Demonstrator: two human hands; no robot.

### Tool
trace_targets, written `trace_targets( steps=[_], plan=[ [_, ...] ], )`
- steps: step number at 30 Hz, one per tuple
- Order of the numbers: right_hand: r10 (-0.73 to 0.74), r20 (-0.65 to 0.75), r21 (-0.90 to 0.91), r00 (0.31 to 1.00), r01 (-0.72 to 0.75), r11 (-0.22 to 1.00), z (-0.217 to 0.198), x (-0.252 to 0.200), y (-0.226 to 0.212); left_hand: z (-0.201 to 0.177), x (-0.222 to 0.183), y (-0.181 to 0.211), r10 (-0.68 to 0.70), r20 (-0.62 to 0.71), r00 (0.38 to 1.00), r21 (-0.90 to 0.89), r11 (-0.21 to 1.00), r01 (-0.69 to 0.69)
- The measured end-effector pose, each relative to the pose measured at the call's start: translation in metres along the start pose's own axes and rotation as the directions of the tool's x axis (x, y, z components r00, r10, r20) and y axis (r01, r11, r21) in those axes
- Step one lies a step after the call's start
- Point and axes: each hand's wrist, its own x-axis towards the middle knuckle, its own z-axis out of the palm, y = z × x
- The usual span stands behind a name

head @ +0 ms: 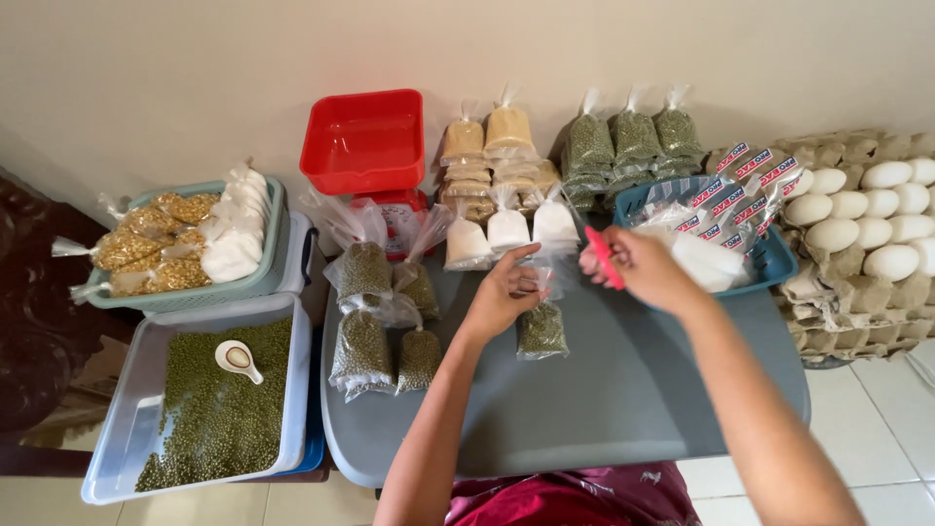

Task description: The person is packaging mung beans by scooping them into small plastic bags, tying the bags, and then using scissors to trim the excess plastic from the tops.

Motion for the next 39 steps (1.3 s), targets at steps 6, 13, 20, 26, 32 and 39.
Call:
trace_targets(
  steps=[6, 13, 20, 26, 32, 39],
  plan=[
    [0.025, -0.038, 0.278, 0.999, -0.013, 0.960, 0.083, -0.021, 0.062, 0.011, -0.025, 0.026, 0.047, -0.086, 0.995, -0.146, 0.987, -0.060],
    [0.043, -0.135, 0.389, 0.990, 0.013, 0.921, 0.108, 0.012, 0.087, 0.008, -0.015, 0.016, 0.112, -0.306, 0.946, -0.164, 0.972, -0.168],
    [0.052, -0.190, 0.412, 0.980, 0.032, 0.910, 0.121, 0.024, 0.095, 0.036, -0.037, 0.037, -0.069, -0.395, 0.916, 0.332, 0.919, 0.213],
    [0.086, -0.231, 0.379, 0.969, 0.008, 0.926, 0.126, 0.010, 0.086, 0.046, -0.037, 0.012, 0.001, -0.507, 0.862, 0.355, 0.912, 0.208],
    [0.108, -0.255, 0.436, 0.961, 0.015, 0.900, 0.133, 0.015, 0.107, 0.040, -0.031, -0.005, 0.036, -0.602, 0.798, 0.299, 0.937, 0.183],
    [0.106, -0.294, 0.423, 0.950, 0.030, 0.906, 0.136, 0.013, 0.082, 0.032, -0.022, -0.013, -0.008, -0.610, 0.793, 0.280, 0.933, 0.225]
  ],
)
